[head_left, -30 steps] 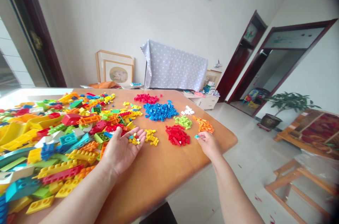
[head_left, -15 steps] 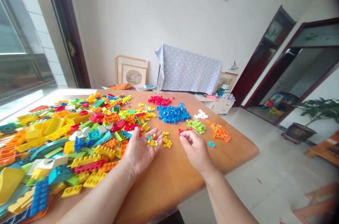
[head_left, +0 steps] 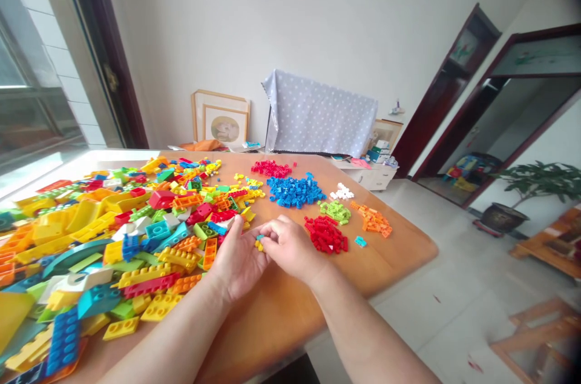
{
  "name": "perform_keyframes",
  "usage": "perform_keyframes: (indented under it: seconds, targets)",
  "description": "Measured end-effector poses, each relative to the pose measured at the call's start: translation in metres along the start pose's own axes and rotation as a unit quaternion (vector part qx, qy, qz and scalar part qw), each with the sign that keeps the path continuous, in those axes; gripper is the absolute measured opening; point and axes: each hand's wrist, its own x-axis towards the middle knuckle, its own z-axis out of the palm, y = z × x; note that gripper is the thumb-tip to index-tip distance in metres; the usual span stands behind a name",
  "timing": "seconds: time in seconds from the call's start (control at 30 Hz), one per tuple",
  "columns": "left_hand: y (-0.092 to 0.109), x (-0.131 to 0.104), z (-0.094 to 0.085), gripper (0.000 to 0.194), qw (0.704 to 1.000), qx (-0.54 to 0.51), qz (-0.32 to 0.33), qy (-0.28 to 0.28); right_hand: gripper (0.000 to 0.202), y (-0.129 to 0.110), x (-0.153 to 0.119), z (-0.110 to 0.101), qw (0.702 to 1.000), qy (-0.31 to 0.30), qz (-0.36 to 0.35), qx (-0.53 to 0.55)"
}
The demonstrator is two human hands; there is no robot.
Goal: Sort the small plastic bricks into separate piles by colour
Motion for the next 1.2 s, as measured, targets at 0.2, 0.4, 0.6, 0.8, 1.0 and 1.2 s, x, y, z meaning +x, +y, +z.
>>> perform_keyframes:
  seconds: [0.2,0.4,0.6,0.8,1.0,1.2]
  targets:
    - [0.002,0.002,-0.003,0.053,0.999,-0.015,0.000,0.030,0.007,0.012,-0.009,-0.012,0.995,0.094,0.016,0.040]
    - [0.007,0.006,-0.006,0.060,0.998,-0.024,0.024,0.056,0.025,0.092,-0.064,-0.074,0.946,0.262,0.174,-0.074]
    - [0.004,0.008,-0.004,0.059,0.998,-0.028,0.027,0.055,0.030,0.157,-0.123,-0.112,0.892,0.201,0.307,-0.265]
    - [0.005,0.006,-0.001,0.057,0.997,-0.039,0.041,0.059,0.036,0.164,-0.133,-0.109,0.896,0.206,0.294,-0.263]
    - [0.004,0.006,-0.002,0.062,0.997,-0.040,0.038,0.046,0.032,0.129,-0.106,-0.087,0.924,0.278,0.229,-0.130]
    - [0.003,0.005,-0.002,0.063,0.998,-0.030,0.034,0.040,0.015,0.049,-0.058,-0.040,0.986,0.154,0.065,0.021]
